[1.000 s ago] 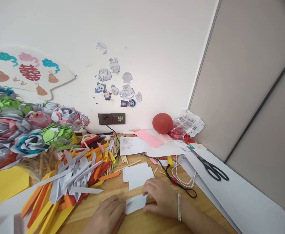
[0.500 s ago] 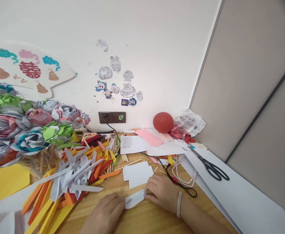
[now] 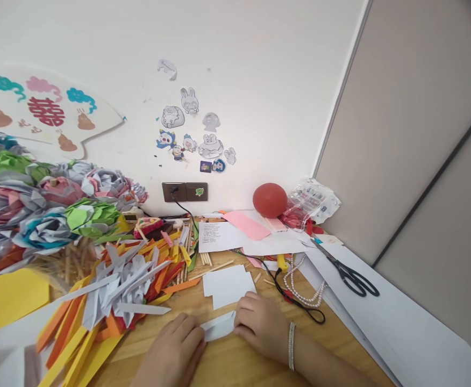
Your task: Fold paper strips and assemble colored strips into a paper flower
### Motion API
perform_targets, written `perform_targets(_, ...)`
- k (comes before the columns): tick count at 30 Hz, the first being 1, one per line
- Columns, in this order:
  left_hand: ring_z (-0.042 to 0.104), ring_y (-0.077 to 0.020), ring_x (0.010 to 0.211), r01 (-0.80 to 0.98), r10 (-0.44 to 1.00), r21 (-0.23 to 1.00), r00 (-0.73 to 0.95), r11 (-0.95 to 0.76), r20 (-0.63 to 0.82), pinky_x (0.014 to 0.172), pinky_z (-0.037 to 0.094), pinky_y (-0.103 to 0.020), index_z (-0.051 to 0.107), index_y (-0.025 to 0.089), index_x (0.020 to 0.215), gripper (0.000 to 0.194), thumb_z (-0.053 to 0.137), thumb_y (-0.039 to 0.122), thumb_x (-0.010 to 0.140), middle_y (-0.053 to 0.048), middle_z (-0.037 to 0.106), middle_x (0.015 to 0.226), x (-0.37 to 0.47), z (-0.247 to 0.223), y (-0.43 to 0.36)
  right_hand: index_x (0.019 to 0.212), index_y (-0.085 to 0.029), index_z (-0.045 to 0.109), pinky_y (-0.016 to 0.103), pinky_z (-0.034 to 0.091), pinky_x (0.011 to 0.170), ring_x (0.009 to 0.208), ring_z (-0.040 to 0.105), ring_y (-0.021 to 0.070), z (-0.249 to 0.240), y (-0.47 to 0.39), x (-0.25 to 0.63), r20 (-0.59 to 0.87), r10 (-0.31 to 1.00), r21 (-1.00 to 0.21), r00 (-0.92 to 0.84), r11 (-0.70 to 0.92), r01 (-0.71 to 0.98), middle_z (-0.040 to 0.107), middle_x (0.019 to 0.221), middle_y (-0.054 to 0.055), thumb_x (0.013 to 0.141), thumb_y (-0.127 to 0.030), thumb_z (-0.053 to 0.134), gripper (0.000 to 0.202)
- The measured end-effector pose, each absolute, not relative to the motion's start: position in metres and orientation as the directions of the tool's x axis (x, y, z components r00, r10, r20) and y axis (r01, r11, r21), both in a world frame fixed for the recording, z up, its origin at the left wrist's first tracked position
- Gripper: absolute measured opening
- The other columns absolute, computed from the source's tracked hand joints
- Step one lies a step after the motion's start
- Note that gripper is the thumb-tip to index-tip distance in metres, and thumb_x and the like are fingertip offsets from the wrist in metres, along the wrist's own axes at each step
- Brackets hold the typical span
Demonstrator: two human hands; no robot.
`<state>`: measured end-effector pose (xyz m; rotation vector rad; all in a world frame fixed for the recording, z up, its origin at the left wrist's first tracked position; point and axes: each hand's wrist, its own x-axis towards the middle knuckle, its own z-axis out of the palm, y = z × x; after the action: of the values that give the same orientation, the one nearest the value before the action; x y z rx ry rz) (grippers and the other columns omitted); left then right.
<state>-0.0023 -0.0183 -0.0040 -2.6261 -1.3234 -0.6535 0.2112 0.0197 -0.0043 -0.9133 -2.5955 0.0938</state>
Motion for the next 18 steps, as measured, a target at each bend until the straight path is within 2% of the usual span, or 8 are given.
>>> perform_targets(4, 0.055, -0.0157, 0.068, 0.811, 0.804, 0.192, 0.458, -0.552, 0.379, 0.063, 0.046, -0.027, 0.055, 0.02, 0.07, 0.021, 0.04, 0.019, 0.084, -0.002, 0.058, 0.071, -0.001, -0.001, -0.019, 0.072, -0.018, 0.055, 0.026, 0.034, 0.066, 0.076, 0.047, 0.0144, -0.008, 0.017, 0.207, 0.361, 0.697, -0.321, -0.619, 0.717, 0.619, 0.055, 0.075, 0.0, 0.075, -0.019, 0.058, 0.004)
perform_targets(8, 0.055, -0.0175, 0.07, 0.837, 0.835, 0.205, 0.419, -0.508, 0.356, 0.064, 0.046, -0.03, 0.056, 0.019, 0.068, 0.023, 0.039, 0.02, 0.084, -0.003, 0.059, 0.071, 0.002, 0.0, -0.019, 0.067, -0.017, 0.052, 0.025, 0.033, 0.064, 0.073, 0.046, 0.0144, -0.008, 0.016, 0.201, 0.339, 0.773, -0.412, -0.536, 0.634, 0.655, 0.053, 0.07, 0.0, 0.07, -0.015, 0.058, 0.007)
perform_targets(13, 0.055, -0.0203, 0.072, 0.895, 0.886, 0.172, 0.349, -0.412, 0.307, 0.066, 0.044, -0.034, 0.057, 0.019, 0.067, 0.025, 0.039, 0.02, 0.083, -0.004, 0.059, 0.072, 0.005, -0.002, -0.017, 0.063, -0.017, 0.047, 0.025, 0.03, 0.063, 0.071, 0.044, 0.014, -0.012, 0.016, 0.194, 0.332, 0.816, -0.414, -0.474, 0.577, 0.704, 0.05, 0.067, -0.001, 0.068, -0.01, 0.053, 0.011)
perform_targets(18, 0.055, -0.0222, 0.076, 0.926, 0.91, 0.131, 0.31, -0.355, 0.275, 0.07, 0.042, -0.037, 0.059, 0.018, 0.07, 0.023, 0.04, 0.021, 0.083, -0.006, 0.06, 0.076, 0.007, -0.003, -0.014, 0.064, -0.017, 0.046, 0.026, 0.028, 0.065, 0.072, 0.043, 0.014, -0.017, 0.017, 0.191, 0.299, 0.856, -0.402, -0.421, 0.513, 0.759, 0.051, 0.069, -0.002, 0.073, -0.02, 0.057, 0.014)
